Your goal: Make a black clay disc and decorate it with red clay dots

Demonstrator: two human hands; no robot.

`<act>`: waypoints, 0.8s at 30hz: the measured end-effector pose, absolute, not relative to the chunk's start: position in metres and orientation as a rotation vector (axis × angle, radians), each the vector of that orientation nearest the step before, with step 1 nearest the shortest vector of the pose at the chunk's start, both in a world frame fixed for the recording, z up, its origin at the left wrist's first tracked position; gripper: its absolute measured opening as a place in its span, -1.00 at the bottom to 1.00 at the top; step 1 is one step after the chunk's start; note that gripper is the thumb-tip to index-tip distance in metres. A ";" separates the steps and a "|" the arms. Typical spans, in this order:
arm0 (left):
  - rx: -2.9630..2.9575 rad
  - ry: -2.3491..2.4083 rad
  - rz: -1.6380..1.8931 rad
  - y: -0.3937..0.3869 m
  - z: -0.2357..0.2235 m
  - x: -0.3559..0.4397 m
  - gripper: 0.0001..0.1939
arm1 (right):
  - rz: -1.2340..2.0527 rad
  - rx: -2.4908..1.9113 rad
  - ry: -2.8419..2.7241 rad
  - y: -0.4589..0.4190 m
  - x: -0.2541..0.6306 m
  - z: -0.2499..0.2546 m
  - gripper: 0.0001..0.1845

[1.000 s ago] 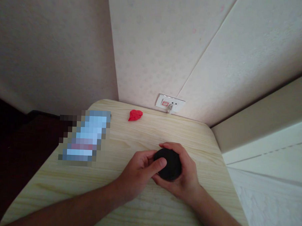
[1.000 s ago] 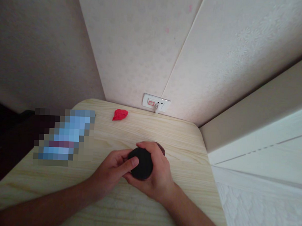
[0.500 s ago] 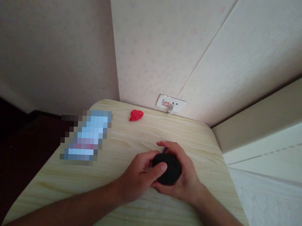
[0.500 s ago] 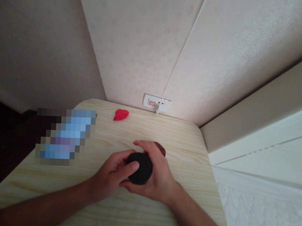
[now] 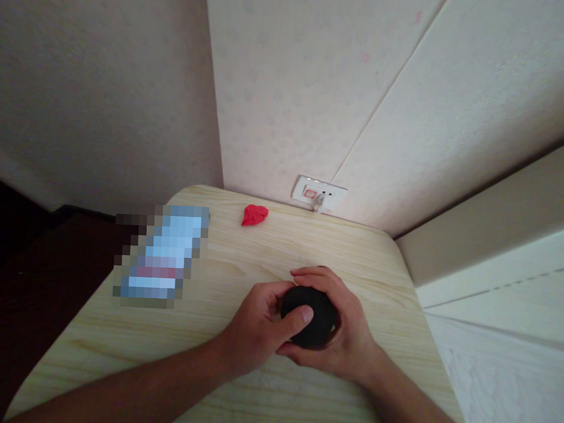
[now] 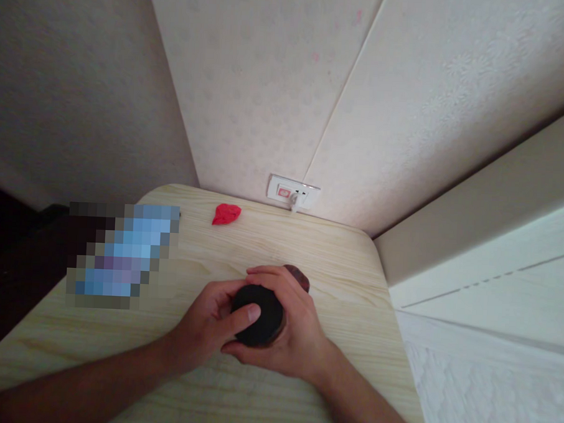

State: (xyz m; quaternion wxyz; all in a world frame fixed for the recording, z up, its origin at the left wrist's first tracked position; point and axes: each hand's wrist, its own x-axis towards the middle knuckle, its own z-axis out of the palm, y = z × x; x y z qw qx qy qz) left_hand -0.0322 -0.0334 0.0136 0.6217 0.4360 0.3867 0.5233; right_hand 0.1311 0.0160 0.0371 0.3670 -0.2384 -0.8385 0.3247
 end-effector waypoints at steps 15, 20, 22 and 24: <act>0.966 0.778 1.064 -0.037 0.014 -0.030 -0.67 | 0.876 -0.627 -2.098 0.015 0.131 0.034 -0.32; 1.042 0.828 1.061 -0.036 0.016 -0.031 -0.73 | 0.859 -0.635 -2.170 0.016 0.133 0.039 -0.24; 1.104 0.845 1.042 -0.035 0.018 -0.033 -0.76 | 0.887 -0.621 -2.204 0.016 0.133 0.042 -0.21; 1.154 0.842 1.020 -0.035 0.020 -0.035 -0.78 | 0.922 -0.583 -2.238 0.017 0.132 0.045 -0.20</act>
